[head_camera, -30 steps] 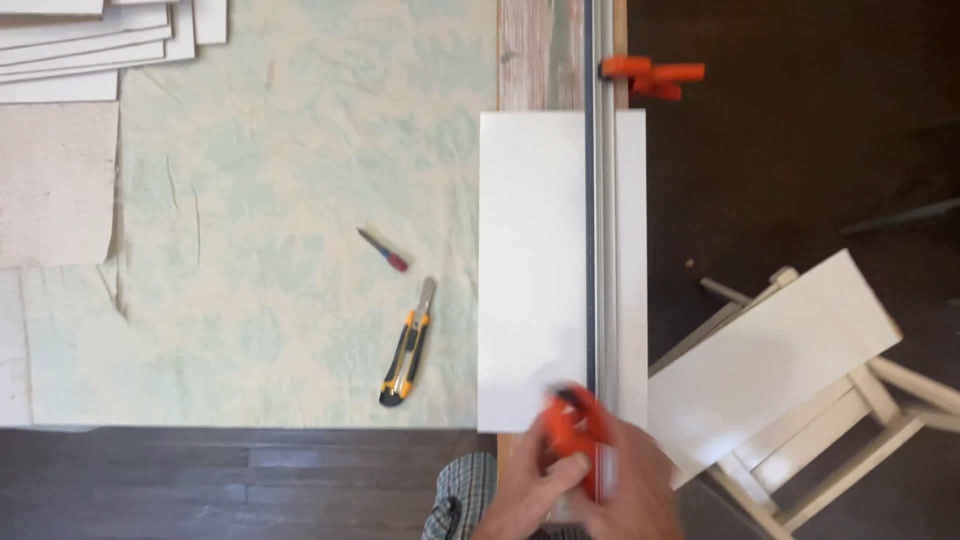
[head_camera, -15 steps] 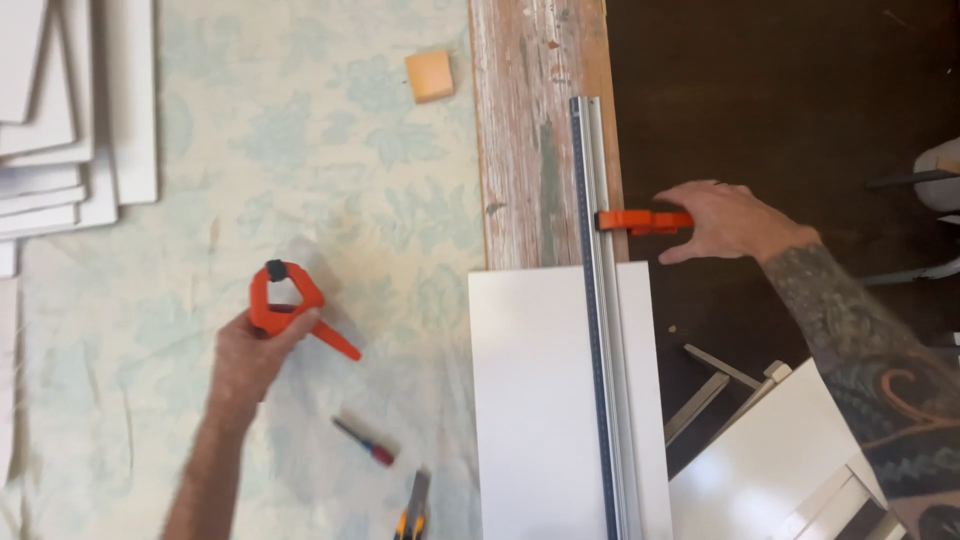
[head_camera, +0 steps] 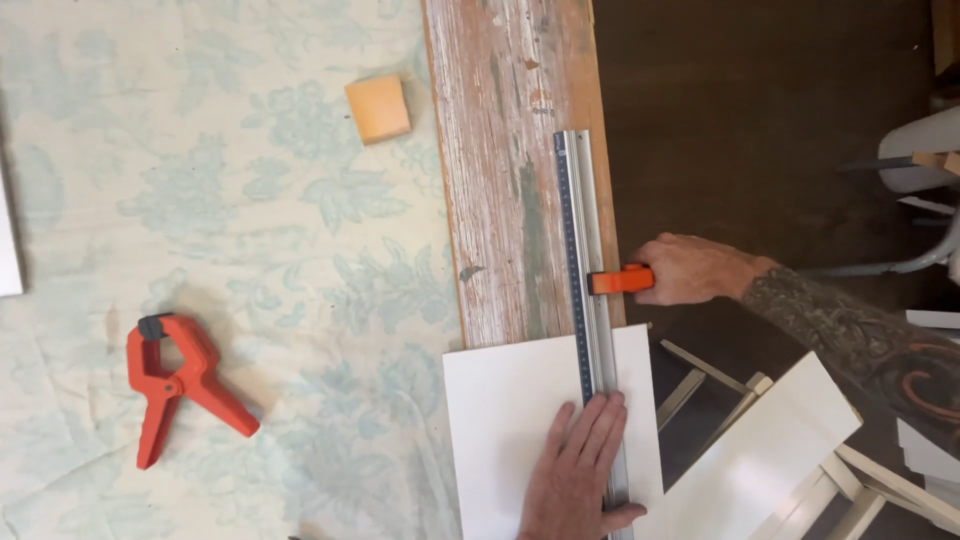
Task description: The person measures a white board with a ruler and pencil, then uses a straight edge and clamps to secure it before cutting it with a utility knife.
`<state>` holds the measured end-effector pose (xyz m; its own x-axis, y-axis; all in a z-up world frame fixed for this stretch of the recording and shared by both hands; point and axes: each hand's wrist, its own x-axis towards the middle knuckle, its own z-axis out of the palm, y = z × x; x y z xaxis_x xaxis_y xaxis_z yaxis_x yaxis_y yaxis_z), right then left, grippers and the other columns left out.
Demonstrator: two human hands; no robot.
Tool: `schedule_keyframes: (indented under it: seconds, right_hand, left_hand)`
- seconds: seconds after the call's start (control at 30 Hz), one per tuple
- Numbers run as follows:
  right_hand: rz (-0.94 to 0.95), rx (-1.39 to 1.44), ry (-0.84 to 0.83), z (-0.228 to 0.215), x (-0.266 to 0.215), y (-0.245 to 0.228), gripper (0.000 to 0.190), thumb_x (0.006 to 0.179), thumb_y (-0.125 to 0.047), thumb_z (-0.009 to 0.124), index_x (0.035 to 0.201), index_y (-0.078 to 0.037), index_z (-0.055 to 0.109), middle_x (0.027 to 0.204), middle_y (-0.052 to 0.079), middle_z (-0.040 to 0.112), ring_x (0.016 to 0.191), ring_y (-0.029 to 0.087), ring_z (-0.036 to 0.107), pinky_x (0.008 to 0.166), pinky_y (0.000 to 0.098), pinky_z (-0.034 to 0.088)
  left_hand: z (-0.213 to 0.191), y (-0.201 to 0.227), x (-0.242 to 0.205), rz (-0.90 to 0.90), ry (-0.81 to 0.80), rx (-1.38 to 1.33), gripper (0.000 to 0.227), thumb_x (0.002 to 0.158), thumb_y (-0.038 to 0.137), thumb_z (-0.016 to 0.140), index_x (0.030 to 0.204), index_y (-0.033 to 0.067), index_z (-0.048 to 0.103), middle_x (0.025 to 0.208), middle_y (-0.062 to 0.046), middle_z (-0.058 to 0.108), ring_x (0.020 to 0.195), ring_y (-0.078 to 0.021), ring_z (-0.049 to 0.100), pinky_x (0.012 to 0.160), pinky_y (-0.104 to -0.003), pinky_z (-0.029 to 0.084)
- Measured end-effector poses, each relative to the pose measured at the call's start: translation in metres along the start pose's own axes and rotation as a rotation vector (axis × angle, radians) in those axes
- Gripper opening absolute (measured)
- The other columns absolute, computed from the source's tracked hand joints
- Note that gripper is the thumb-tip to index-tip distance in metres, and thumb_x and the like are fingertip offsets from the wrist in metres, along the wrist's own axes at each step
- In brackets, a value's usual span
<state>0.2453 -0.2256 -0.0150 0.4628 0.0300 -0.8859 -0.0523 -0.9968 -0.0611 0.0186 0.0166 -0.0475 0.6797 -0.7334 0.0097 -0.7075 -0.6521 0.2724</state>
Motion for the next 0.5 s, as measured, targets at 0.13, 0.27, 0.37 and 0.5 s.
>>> schedule_keyframes:
  seconds: [0.13, 0.27, 0.37, 0.5]
  right_hand:
    - [0.004, -0.085, 0.061, 0.013, 0.006, 0.016, 0.026, 0.083, -0.039, 0.069, 0.074, -0.015, 0.064, 0.070, 0.006, 0.068, 0.067, 0.026, 0.068, 0.068, 0.0383, 0.052]
    - [0.154, -0.080, 0.087, 0.030, -0.008, 0.104, 0.041, 0.083, -0.043, 0.068, 0.123, -0.034, 0.072, 0.110, -0.002, 0.082, 0.105, 0.022, 0.078, 0.091, 0.0363, 0.058]
    - [0.193, 0.098, 0.357, 0.019, -0.004, 0.122, 0.051, 0.080, -0.038, 0.071, 0.130, -0.027, 0.073, 0.126, 0.000, 0.079, 0.116, 0.020, 0.075, 0.096, 0.0311, 0.055]
    - [-0.181, 0.045, 0.784, -0.076, -0.059, -0.111, 0.042, 0.078, -0.049, 0.078, 0.108, -0.021, 0.074, 0.086, 0.005, 0.063, 0.083, 0.019, 0.063, 0.086, 0.0327, 0.053]
  left_hand:
    - [0.023, -0.003, -0.002, 0.032, -0.059, 0.020, 0.114, 0.080, 0.088, 0.033, 0.163, 0.0108, 0.019, 0.174, -0.006, 0.011, 0.160, -0.0241, 0.010, 0.134, -0.048, 0.001]
    - [0.052, 0.009, -0.005, 0.020, 0.027, 0.048, 0.117, 0.078, 0.092, 0.036, 0.162, 0.0107, 0.028, 0.173, -0.006, 0.022, 0.159, -0.0231, 0.021, 0.133, -0.046, 0.009]
    - [0.080, 0.012, -0.009, -0.019, 0.284, -0.221, 0.064, 0.095, 0.019, 0.051, 0.157, 0.0041, 0.051, 0.167, -0.008, 0.047, 0.156, -0.0243, 0.042, 0.131, -0.051, 0.028]
    - [0.067, 0.017, -0.003, -0.138, 0.315, -0.050, 0.055, 0.103, 0.027, 0.039, 0.156, 0.0212, 0.054, 0.168, 0.009, 0.049, 0.158, -0.0118, 0.044, 0.138, -0.040, 0.023]
